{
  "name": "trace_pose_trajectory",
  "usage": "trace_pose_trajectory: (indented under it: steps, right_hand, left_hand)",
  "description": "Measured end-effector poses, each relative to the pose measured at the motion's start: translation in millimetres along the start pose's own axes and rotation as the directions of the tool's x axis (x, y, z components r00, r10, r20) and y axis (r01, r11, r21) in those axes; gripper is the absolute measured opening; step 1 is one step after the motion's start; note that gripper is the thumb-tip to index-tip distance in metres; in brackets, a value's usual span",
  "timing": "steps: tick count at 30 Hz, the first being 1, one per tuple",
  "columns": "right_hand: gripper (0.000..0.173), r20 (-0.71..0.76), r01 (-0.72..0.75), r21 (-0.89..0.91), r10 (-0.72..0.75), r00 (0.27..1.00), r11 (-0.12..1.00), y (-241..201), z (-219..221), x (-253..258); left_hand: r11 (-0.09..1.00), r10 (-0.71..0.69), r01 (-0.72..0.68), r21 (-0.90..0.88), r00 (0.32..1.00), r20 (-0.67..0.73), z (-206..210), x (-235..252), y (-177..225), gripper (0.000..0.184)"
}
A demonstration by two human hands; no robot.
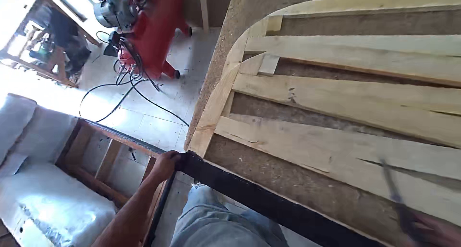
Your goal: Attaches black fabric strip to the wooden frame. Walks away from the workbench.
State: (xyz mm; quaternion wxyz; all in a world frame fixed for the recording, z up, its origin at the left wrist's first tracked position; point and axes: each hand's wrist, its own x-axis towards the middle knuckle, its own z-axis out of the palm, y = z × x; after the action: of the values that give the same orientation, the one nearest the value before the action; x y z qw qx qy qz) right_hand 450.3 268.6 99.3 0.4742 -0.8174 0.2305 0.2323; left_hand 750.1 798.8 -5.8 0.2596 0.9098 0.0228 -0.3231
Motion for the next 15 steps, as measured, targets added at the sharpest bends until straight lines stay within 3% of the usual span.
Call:
trace_pose_trajectory:
  steps: [3, 6, 8, 11, 15]
  right_hand:
    - [0.057, -0.034, 0.025, -0.030, -0.026, 0.999, 0.999, -51.6, 134.3, -4.2]
    - [0.060, -0.151, 0.043, -0.146, -0.065, 0.986, 0.988, -107.1, 261.7, -0.5]
    - [0.058, -0.243, 0.008, -0.266, -0.075, 0.967, 0.964, -137.3, 330.1, 2.3]
    - [0.053, -0.445, -0.007, -0.445, -0.214, 0.870, 0.896, -162.1, 402.2, 21.4]
    - [0.051, -0.556, -0.153, -0.522, -0.199, 0.807, 0.839, -189.8, 443.9, 34.7]
  left_hand:
    - [0.995, 0.099, -0.102, 0.019, 0.989, 0.110, -9.2, -5.5, -2.1, 0.039]
    - [0.952, 0.168, -0.216, 0.218, 0.961, 0.220, -19.1, -11.5, 3.9, 0.071]
    - [0.907, 0.162, -0.262, 0.329, 0.940, 0.300, -19.2, -10.1, -0.1, 0.067]
    - [0.832, 0.222, -0.367, 0.415, 0.907, 0.357, -23.7, 9.8, -7.3, 0.042]
    - [0.792, 0.271, -0.483, 0.373, 0.826, 0.495, -41.9, 23.6, 1.5, 0.039]
